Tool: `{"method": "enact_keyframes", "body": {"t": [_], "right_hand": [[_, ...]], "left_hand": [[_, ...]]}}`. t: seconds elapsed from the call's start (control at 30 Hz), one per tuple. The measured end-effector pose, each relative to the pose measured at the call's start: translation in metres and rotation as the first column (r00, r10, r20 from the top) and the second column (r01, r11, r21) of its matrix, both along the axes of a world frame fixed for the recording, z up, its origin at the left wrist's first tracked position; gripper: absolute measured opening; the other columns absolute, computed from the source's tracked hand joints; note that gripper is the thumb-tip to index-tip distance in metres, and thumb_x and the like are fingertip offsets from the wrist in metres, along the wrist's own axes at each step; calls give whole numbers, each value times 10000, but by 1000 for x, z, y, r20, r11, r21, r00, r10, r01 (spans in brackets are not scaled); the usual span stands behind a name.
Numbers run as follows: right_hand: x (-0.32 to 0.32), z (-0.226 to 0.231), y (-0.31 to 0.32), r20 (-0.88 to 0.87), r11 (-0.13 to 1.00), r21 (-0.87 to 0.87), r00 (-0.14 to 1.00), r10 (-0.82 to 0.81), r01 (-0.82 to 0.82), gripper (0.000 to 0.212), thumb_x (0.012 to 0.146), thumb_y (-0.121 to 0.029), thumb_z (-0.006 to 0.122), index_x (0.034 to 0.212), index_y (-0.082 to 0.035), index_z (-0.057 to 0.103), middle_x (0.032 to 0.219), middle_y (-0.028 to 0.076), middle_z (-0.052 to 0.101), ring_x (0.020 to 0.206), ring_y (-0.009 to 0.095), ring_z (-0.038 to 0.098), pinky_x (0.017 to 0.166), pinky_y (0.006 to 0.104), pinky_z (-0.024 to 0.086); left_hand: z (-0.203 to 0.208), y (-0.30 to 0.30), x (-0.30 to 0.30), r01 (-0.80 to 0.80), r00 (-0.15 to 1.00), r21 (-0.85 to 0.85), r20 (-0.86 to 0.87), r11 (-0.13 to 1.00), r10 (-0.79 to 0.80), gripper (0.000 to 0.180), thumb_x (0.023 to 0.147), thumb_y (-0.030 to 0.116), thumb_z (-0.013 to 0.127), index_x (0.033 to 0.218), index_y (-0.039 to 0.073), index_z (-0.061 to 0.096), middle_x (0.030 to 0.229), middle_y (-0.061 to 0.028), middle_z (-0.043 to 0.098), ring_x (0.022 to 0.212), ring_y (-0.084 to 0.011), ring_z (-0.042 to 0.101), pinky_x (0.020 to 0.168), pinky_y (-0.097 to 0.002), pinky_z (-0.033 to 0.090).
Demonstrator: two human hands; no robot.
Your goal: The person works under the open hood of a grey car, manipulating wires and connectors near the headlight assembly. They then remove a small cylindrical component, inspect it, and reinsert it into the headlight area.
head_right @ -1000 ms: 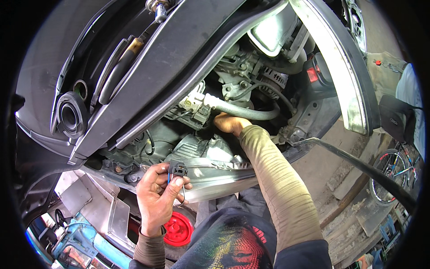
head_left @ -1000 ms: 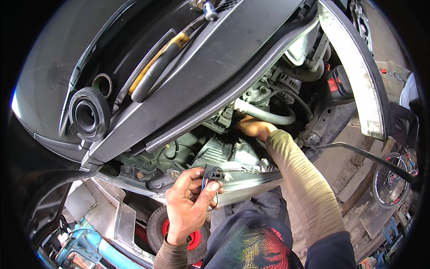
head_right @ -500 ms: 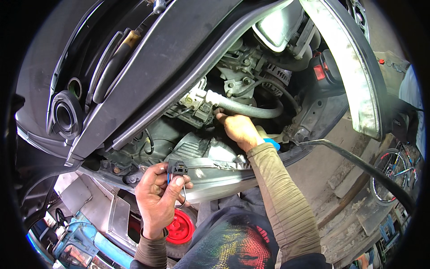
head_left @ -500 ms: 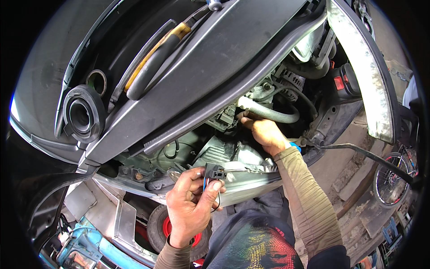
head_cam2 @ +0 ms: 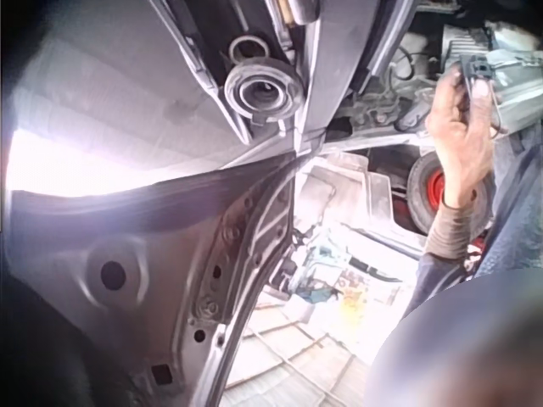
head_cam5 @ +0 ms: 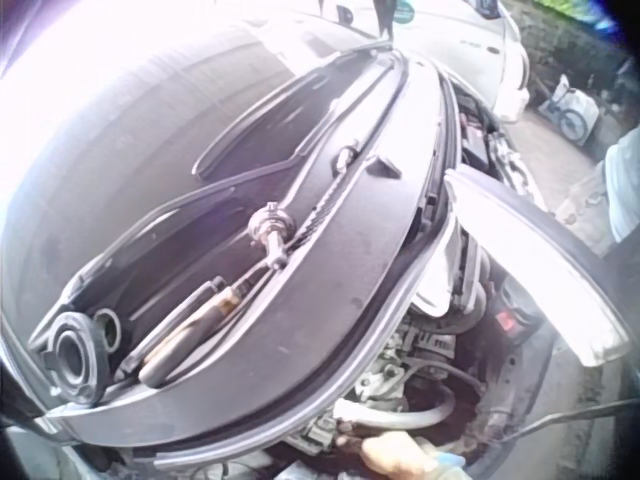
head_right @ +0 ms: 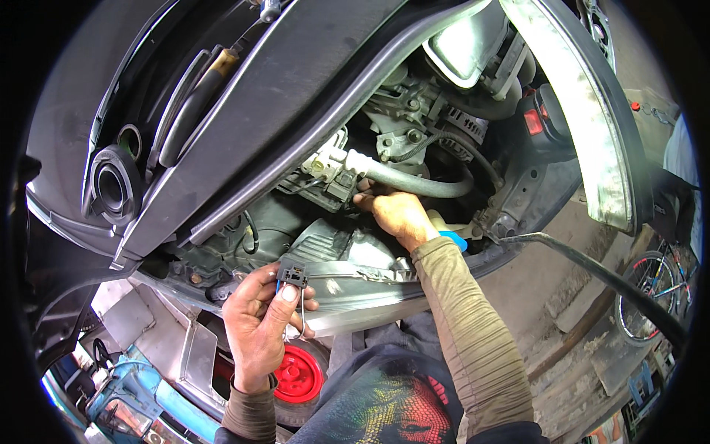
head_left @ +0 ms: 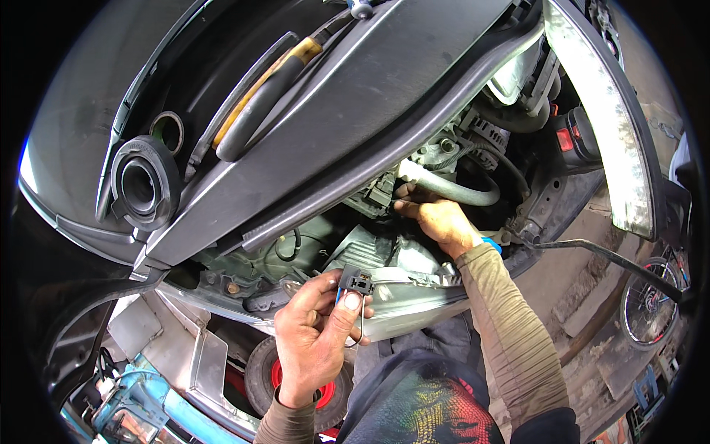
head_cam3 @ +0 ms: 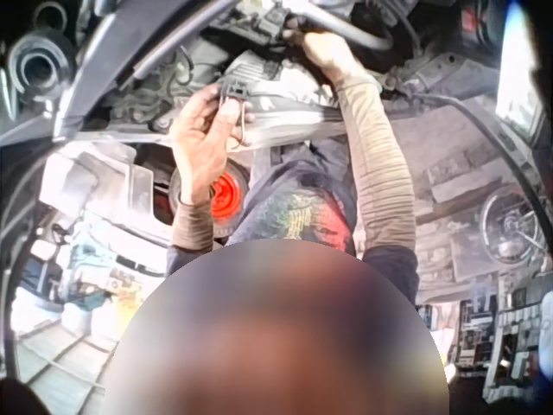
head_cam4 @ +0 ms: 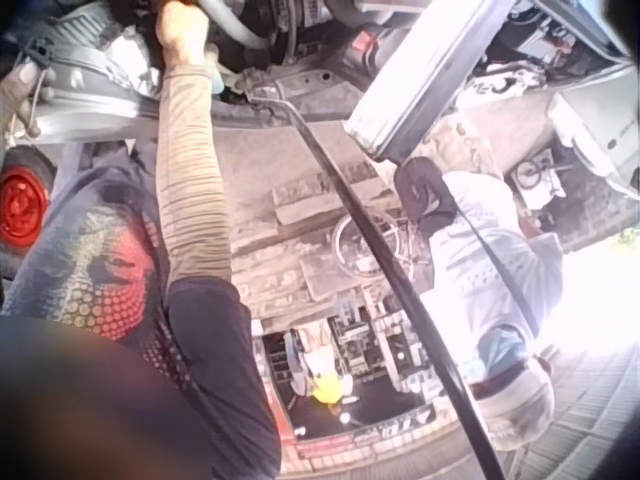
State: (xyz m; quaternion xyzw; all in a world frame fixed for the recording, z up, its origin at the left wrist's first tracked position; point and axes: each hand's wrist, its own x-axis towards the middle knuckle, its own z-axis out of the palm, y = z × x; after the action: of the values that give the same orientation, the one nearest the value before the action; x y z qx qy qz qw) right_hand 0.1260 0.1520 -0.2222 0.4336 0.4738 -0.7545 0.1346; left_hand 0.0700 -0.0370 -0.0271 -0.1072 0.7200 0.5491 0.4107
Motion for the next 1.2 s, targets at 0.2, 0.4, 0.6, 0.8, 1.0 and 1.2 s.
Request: {"method": "enact_keyframes", "body": {"t": [0.2,0.4,0.6,0.8,1.0,1.2], "right_hand": [[-1,-6,-2,23,988,9,988,-152,151,97,864,-9,728,908,-66,664,874,-26,629,874,112,576,839,279,444],[-6,-5,-1,40,981,-35,981,-191,192,61,886,-37,713,877,-64,658,789,-2,603,753,126,534,739,277,412],[-6,-11,-2,54,975,-9,974,-221,222,76,903,-38,697,861,-66,640,758,2,582,736,126,524,724,274,408],[-6,-15,-2,54,977,-37,976,-210,212,100,909,-34,681,836,-78,629,742,-2,585,695,124,534,680,272,425],[-5,-17,-1,25,984,-14,984,-178,179,104,907,-22,668,824,-74,633,739,-1,588,698,122,539,687,267,424],[-7,-12,-3,20,984,-10,984,-179,179,55,895,-30,670,870,-71,643,782,1,612,734,118,560,720,275,438]], "left_hand": [[-3,-3,4,52,994,19,-99,998,-50,309,916,19,731,1171,-124,633,988,-171,706,738,-166,689,567,-271,590],[-3,-7,4,44,994,62,-100,997,-37,292,899,-14,738,1157,-113,646,938,-152,706,693,-141,672,551,-258,576],[-1,-2,6,-57,998,40,-37,998,58,328,913,6,731,1203,-100,618,879,-138,716,685,-140,678,548,-261,578],[-1,1,4,-48,998,31,-34,998,49,343,950,29,693,1250,-104,595,875,-133,720,715,-144,689,550,-266,582],[-3,-1,2,-1,999,39,-39,999,2,361,1022,109,591,1299,-120,558,897,-169,707,759,-199,709,557,-282,595],[-2,-5,-4,-12,999,115,36,993,8,354,1052,102,492,1331,-113,530,968,-197,703,812,-230,721,609,-295,610]]}}
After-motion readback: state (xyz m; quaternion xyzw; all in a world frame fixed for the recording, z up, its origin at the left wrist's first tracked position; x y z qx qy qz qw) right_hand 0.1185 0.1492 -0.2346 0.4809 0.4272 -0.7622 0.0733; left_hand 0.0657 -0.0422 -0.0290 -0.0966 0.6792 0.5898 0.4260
